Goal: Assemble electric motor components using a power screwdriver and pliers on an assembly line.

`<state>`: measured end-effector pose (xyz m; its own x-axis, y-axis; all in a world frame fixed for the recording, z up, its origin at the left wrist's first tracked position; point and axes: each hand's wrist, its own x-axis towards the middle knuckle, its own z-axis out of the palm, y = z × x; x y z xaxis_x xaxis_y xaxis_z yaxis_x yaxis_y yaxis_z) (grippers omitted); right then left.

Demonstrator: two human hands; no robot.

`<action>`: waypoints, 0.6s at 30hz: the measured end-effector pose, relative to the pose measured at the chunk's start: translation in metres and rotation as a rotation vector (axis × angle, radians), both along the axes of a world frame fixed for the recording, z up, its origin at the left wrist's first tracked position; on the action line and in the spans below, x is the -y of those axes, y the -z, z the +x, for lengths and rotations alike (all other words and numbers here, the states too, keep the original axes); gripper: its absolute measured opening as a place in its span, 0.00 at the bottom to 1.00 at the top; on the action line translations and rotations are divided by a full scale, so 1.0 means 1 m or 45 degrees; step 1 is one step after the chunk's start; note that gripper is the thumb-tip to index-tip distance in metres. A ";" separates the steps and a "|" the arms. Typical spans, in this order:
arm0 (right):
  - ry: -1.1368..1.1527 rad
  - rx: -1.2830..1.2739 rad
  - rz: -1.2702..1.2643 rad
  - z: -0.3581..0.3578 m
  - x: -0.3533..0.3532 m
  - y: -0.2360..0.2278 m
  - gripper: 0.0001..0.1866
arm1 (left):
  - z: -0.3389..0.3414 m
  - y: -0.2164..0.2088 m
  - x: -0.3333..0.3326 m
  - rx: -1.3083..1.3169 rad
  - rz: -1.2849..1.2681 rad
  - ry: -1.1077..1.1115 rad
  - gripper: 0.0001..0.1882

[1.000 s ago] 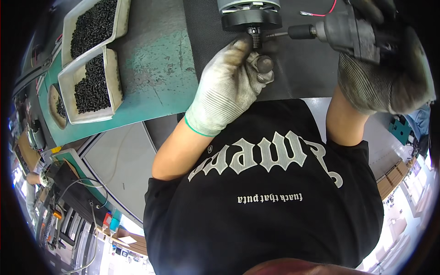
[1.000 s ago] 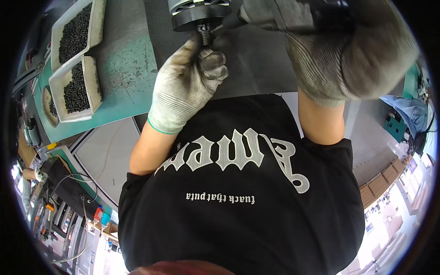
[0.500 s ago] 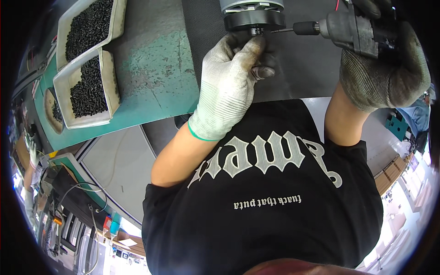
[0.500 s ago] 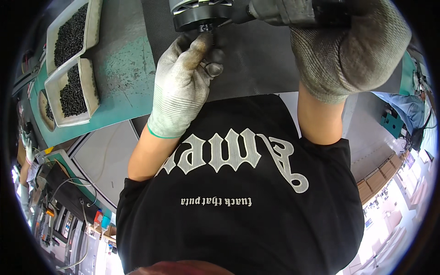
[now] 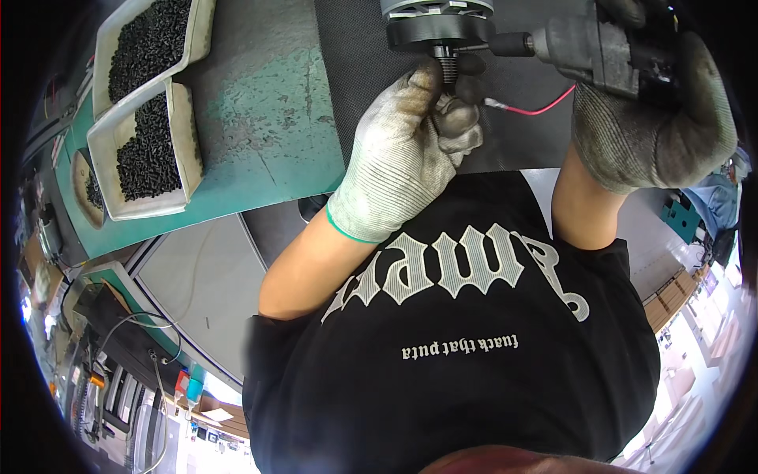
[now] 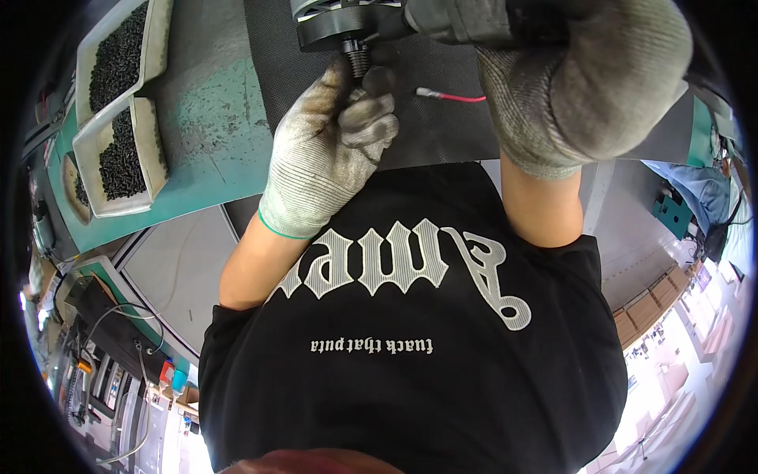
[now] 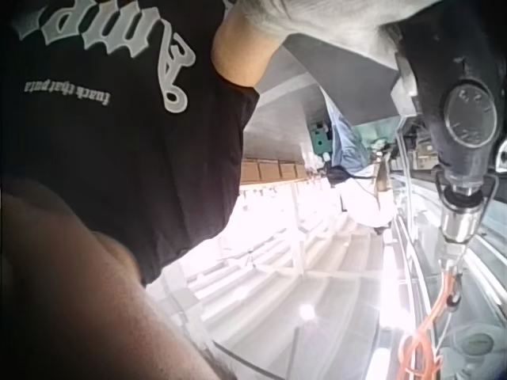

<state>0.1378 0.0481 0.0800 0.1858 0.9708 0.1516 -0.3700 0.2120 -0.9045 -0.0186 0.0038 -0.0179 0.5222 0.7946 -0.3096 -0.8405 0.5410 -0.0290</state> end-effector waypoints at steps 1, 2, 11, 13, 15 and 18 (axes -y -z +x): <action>0.002 -0.001 0.002 0.004 0.001 -0.002 0.21 | 0.000 0.002 -0.001 0.185 -0.025 0.000 0.13; 0.004 -0.001 0.005 0.003 0.000 -0.001 0.21 | 0.000 0.000 -0.001 0.186 -0.026 -0.003 0.13; 0.034 -0.027 0.018 0.009 0.007 -0.003 0.20 | 0.001 0.003 0.007 0.282 -0.108 -0.014 0.14; 0.038 -0.036 0.021 -0.001 0.006 -0.001 0.20 | 0.001 -0.001 0.005 0.234 -0.152 0.002 0.15; 0.043 -0.045 0.024 0.009 0.007 -0.002 0.20 | 0.001 -0.005 0.000 0.211 -0.141 0.012 0.14; 0.063 -0.058 0.041 0.015 0.003 -0.002 0.20 | 0.002 -0.005 -0.005 0.167 -0.109 0.046 0.13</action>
<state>0.1530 0.0446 0.0820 0.2405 0.9551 0.1729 -0.3989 0.2596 -0.8795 -0.0168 0.0088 -0.0132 0.5905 0.7482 -0.3026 -0.8064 0.5617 -0.1848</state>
